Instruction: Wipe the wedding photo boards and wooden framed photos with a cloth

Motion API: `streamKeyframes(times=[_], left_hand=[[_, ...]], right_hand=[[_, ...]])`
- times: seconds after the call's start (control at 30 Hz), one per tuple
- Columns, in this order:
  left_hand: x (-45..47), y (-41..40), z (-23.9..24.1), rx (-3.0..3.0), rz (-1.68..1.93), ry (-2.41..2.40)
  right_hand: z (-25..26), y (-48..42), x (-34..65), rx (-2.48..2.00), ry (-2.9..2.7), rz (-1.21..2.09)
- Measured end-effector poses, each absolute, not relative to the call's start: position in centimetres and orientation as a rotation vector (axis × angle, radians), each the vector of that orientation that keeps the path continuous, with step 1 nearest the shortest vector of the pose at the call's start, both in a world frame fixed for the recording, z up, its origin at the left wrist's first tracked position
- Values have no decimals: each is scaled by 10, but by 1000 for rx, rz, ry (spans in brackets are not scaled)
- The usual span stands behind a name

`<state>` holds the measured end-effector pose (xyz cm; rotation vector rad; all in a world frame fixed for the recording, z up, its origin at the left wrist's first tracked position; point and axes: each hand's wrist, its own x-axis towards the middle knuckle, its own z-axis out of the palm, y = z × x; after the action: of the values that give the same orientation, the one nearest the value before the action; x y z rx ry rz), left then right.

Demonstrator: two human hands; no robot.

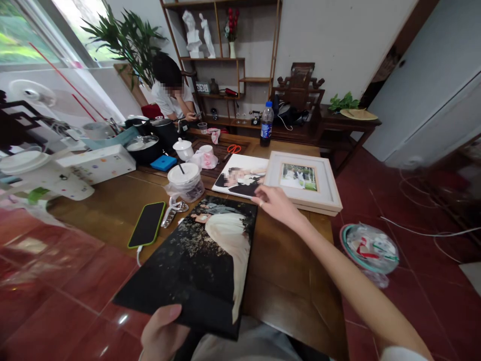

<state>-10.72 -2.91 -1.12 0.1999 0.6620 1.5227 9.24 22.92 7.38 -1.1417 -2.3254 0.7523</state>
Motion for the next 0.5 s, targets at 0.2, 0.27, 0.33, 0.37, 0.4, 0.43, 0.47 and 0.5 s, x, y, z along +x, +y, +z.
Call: streamKeyframes(times=[0.2,0.27,0.33,0.37,0.4,0.43,0.47,0.5], left_hand=[[-115,-28,-16,237,1528,633],[-115,-25,-9,271,1539,614],[-113,-22,0,299,1568,584],[-112,-20,4,307,1584,571],[-111,-19,6,311,1594,564],[-110,-18,8,311,1597,566],[-110,-18,8,306,1600,576],[-110,-18,7,296,1601,593]], right_hand=[[45,294,25,-1136,-2907,-1],[38,305,12,-1212,-3006,-98],[34,310,6,-1200,-3110,-164],[34,311,4,-1162,-3152,-205],[34,310,3,-1113,-3184,-251],[35,309,3,-1064,-3204,-301],[35,307,2,-1028,-3213,-350],[35,305,1,-1005,-3216,-386]])
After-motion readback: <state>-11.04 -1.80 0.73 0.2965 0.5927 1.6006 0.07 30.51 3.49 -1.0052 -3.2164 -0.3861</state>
